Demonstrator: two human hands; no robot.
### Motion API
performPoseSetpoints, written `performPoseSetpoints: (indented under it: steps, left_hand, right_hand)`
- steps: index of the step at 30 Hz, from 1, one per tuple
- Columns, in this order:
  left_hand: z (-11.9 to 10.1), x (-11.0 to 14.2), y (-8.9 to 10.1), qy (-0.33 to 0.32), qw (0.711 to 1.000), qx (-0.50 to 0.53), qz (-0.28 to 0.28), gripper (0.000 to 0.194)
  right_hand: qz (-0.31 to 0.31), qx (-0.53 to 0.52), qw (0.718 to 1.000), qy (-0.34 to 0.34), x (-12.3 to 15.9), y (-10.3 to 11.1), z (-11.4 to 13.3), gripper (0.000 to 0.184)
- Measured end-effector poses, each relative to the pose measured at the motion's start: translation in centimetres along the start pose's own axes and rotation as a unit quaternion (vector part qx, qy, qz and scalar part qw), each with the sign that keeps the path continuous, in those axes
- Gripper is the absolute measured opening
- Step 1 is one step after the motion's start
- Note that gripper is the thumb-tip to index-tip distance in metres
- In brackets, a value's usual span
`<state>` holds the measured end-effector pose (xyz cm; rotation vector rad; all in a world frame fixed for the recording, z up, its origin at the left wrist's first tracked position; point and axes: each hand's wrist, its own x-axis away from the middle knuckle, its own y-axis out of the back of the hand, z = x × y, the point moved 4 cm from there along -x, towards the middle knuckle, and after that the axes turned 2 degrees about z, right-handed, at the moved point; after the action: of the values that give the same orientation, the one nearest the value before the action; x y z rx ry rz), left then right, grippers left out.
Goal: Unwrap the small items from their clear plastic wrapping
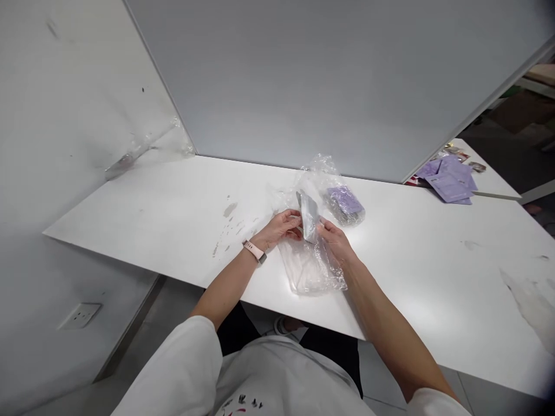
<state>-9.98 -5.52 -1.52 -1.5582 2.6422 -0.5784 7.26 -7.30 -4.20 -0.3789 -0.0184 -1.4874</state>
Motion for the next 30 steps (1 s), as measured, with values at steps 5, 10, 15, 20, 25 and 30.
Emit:
performPoseSetpoints:
  steps: [5,10,15,20,25,30]
  left_hand:
    - [-0.4,0.0,-0.1,-0.033,0.994,-0.078,-0.072,0.049]
    - [-1.0,0.4,-1.3,-0.130,0.939,-0.287,-0.139,0.035]
    - [-1.0,0.8,-1.9,-0.143,0.895,-0.416,-0.074,0.038]
    - [-1.5,0.9,1.0,-0.089,0.876,-0.468,-0.078,0.054]
    - [-3.2,1.2,5.1,-0.071,0.829,-0.487,-0.266,0.033]
    - [-3.5,1.1,3.9,-0.101,0.935,-0.247,-0.234,0.013]
  right_hand:
    - [-0.031,0.094,0.993,0.063,0.8,-0.9,0.4,0.060]
    - [0.087,0.021,0.995,-0.032,1.8,-2.4,0.9,0.074]
    - [0.002,0.036,0.999,-0.037,1.2,-0.7,1.0,0.061]
    - [-0.116,0.048,0.992,-0.030,0.2,2.5,1.0,0.052]
    - [-0.060,-0.001,0.996,-0.059,-0.2,2.8,1.0,0.052]
    - [0.037,-0.057,0.996,-0.051,0.5,0.5,1.1,0.046]
